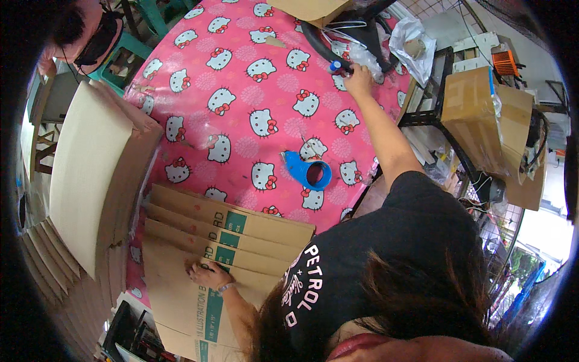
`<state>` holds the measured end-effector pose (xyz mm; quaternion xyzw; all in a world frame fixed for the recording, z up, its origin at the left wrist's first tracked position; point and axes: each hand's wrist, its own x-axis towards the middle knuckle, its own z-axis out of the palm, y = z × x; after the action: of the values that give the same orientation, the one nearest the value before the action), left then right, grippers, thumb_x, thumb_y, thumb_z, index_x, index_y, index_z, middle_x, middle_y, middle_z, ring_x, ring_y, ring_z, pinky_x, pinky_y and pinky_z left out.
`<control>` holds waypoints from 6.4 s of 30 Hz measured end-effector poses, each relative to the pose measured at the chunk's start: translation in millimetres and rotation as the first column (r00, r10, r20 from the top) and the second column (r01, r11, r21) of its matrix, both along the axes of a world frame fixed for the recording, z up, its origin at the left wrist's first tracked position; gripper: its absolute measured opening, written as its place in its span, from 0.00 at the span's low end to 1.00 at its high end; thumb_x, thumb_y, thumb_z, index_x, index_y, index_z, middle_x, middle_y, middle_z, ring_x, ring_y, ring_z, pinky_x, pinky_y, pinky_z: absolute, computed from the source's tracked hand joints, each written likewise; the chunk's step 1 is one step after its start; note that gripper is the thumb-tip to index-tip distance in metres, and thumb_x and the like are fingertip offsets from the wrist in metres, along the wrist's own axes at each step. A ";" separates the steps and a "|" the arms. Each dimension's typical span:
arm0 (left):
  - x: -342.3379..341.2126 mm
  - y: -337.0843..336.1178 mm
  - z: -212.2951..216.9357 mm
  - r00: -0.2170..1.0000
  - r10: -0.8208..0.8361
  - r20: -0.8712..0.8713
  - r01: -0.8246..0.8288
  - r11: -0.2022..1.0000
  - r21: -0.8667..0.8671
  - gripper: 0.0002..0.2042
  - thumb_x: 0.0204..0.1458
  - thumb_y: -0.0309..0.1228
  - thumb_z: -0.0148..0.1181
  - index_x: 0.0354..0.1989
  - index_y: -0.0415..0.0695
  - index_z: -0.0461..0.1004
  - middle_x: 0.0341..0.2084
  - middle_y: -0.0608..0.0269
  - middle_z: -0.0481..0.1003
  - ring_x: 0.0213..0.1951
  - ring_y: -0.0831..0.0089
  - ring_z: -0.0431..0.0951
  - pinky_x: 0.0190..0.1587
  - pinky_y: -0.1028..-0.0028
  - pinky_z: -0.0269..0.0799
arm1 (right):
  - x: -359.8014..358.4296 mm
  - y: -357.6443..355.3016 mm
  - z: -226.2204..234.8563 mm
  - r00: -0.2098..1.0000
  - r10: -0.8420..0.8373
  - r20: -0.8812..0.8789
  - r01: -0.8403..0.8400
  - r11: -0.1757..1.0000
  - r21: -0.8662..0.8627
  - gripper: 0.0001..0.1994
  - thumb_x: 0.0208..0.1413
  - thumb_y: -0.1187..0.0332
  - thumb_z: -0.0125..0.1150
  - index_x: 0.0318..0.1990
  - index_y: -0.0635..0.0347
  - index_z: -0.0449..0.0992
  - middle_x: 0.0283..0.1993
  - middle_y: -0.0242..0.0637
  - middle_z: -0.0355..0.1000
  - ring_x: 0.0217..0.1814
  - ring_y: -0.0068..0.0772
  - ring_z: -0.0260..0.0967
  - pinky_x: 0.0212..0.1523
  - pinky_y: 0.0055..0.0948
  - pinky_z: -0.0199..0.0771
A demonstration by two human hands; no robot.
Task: The person picks up a wooden pallet, folds a cardboard box, and marks it with a marker. They then tape the box shut after placing a stack of boards inside.
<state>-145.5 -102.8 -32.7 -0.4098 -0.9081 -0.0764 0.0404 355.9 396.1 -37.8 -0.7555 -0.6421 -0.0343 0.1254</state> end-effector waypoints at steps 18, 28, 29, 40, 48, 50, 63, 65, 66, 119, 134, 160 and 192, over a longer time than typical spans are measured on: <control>-3.3 -6.3 -8.9 0.995 0.097 0.009 -0.097 0.995 0.009 0.27 0.47 0.47 0.53 0.50 0.39 0.65 0.53 0.42 0.63 0.59 0.46 0.55 0.63 0.50 0.44 | -88.9 -49.3 17.4 0.859 0.471 -0.201 -0.400 0.862 0.310 0.28 0.40 0.66 0.65 0.52 0.57 0.65 0.51 0.49 0.63 0.54 0.53 0.59 0.54 0.49 0.59; -17.5 -48.0 -12.5 0.905 0.097 0.413 -0.248 0.911 0.329 0.25 0.44 0.39 0.59 0.51 0.41 0.66 0.58 0.45 0.60 0.61 0.51 0.56 0.64 0.53 0.45 | -250.5 -245.3 56.2 0.246 0.665 -0.706 -0.969 0.166 -0.181 0.26 0.48 0.68 0.59 0.57 0.57 0.63 0.56 0.46 0.63 0.59 0.47 0.59 0.60 0.40 0.59; -22.9 -68.0 -5.0 0.919 0.192 0.345 -0.301 0.906 0.297 0.25 0.45 0.39 0.59 0.51 0.41 0.66 0.59 0.46 0.60 0.61 0.51 0.56 0.64 0.54 0.45 | -252.7 -258.1 57.0 0.305 0.575 -0.760 -0.952 0.201 -0.230 0.26 0.48 0.67 0.59 0.58 0.58 0.63 0.56 0.46 0.63 0.61 0.45 0.59 0.60 0.38 0.58; -128.7 -570.9 10.9 0.177 0.983 -0.048 -0.959 0.183 0.218 0.25 0.50 0.42 0.57 0.50 0.35 0.66 0.50 0.44 0.66 0.56 0.51 0.61 0.58 0.57 0.57 | -277.6 -351.1 -35.0 0.602 0.484 -0.635 -0.790 0.475 -0.387 0.38 0.52 0.51 0.56 0.64 0.67 0.52 0.62 0.58 0.55 0.64 0.53 0.53 0.62 0.41 0.54; -228.4 -835.0 56.1 -0.084 0.876 0.475 -0.996 -0.052 -0.079 0.33 0.54 0.54 0.45 0.56 0.34 0.63 0.58 0.43 0.62 0.57 0.49 0.63 0.59 0.57 0.57 | -307.6 -403.2 -57.7 0.816 0.571 -0.089 -0.558 0.738 -0.379 0.37 0.51 0.50 0.57 0.62 0.66 0.57 0.59 0.61 0.59 0.60 0.58 0.58 0.60 0.43 0.57; -263.9 -842.3 38.3 -0.062 0.626 0.777 -0.986 0.084 -0.146 0.36 0.56 0.57 0.41 0.57 0.33 0.62 0.57 0.47 0.63 0.58 0.53 0.63 0.58 0.58 0.57 | -256.5 -390.8 -80.0 0.842 0.477 -0.253 -0.539 0.763 -0.356 0.35 0.52 0.52 0.56 0.62 0.66 0.57 0.60 0.60 0.58 0.61 0.55 0.58 0.61 0.41 0.57; -313.6 -749.2 0.0 0.573 0.545 0.612 -0.595 0.790 -0.147 0.38 0.46 0.51 0.61 0.55 0.29 0.62 0.53 0.47 0.66 0.51 0.58 0.69 0.50 0.67 0.66 | -315.9 -395.5 -1.3 0.904 0.387 -0.182 -0.425 0.766 -0.482 0.41 0.50 0.37 0.48 0.59 0.69 0.62 0.59 0.57 0.61 0.63 0.52 0.58 0.61 0.37 0.58; -306.6 -701.4 -22.5 0.499 0.499 0.708 -0.681 0.731 -0.036 0.42 0.44 0.52 0.63 0.58 0.29 0.57 0.56 0.43 0.63 0.53 0.56 0.67 0.53 0.66 0.64 | -312.9 -378.3 15.1 0.917 0.330 -0.225 -0.399 0.777 -0.487 0.45 0.47 0.31 0.43 0.56 0.69 0.66 0.56 0.58 0.64 0.61 0.53 0.61 0.59 0.38 0.60; -303.8 -682.8 -27.7 0.485 0.507 0.713 -0.692 0.721 -0.042 0.44 0.43 0.52 0.64 0.60 0.29 0.55 0.57 0.41 0.61 0.54 0.55 0.66 0.54 0.65 0.63 | -311.4 -374.0 18.1 0.920 0.300 -0.253 -0.389 0.777 -0.495 0.48 0.45 0.28 0.41 0.54 0.69 0.67 0.55 0.58 0.65 0.60 0.54 0.62 0.58 0.39 0.61; -217.6 -591.7 40.2 -0.278 -0.444 0.852 -0.886 0.462 -0.048 0.28 0.55 0.55 0.47 0.57 0.47 0.64 0.48 0.57 0.73 0.46 0.67 0.75 0.47 0.68 0.71 | -222.1 -588.0 -35.4 0.651 -0.248 -0.718 0.015 0.949 -0.315 0.41 0.52 0.51 0.59 0.65 0.64 0.46 0.65 0.47 0.53 0.62 0.46 0.58 0.57 0.41 0.65; -260.4 -541.7 61.1 0.715 0.594 0.368 -0.487 0.801 -0.348 0.52 0.39 0.56 0.64 0.68 0.45 0.41 0.67 0.44 0.38 0.67 0.43 0.39 0.61 0.41 0.43 | -284.3 -674.4 0.8 0.766 -0.508 -0.394 0.247 0.798 -0.550 0.50 0.41 0.51 0.66 0.65 0.68 0.42 0.68 0.57 0.38 0.68 0.56 0.43 0.63 0.44 0.54; -137.1 -572.4 9.4 -0.117 0.181 0.976 -0.936 0.307 -0.170 0.33 0.46 0.52 0.63 0.53 0.42 0.61 0.46 0.51 0.71 0.45 0.58 0.73 0.38 0.57 0.74 | -105.4 -411.0 46.5 0.898 0.194 -0.394 -0.386 0.777 -0.497 0.30 0.45 0.46 0.63 0.49 0.61 0.72 0.46 0.45 0.74 0.44 0.41 0.73 0.45 0.41 0.71; -124.2 -536.6 -10.3 0.357 0.560 0.747 -0.846 0.534 0.004 0.37 0.45 0.50 0.60 0.61 0.44 0.55 0.57 0.46 0.59 0.57 0.48 0.61 0.50 0.42 0.62 | 3.1 -277.9 -7.4 0.928 -0.362 -0.094 0.320 0.898 -0.301 0.20 0.49 0.55 0.56 0.38 0.65 0.78 0.43 0.52 0.74 0.49 0.48 0.72 0.46 0.42 0.72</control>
<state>-269.7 -639.4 -43.0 0.1071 -0.9053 -0.3709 -0.1774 359.0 118.3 -45.2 -0.8669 -0.4868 0.0916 0.0561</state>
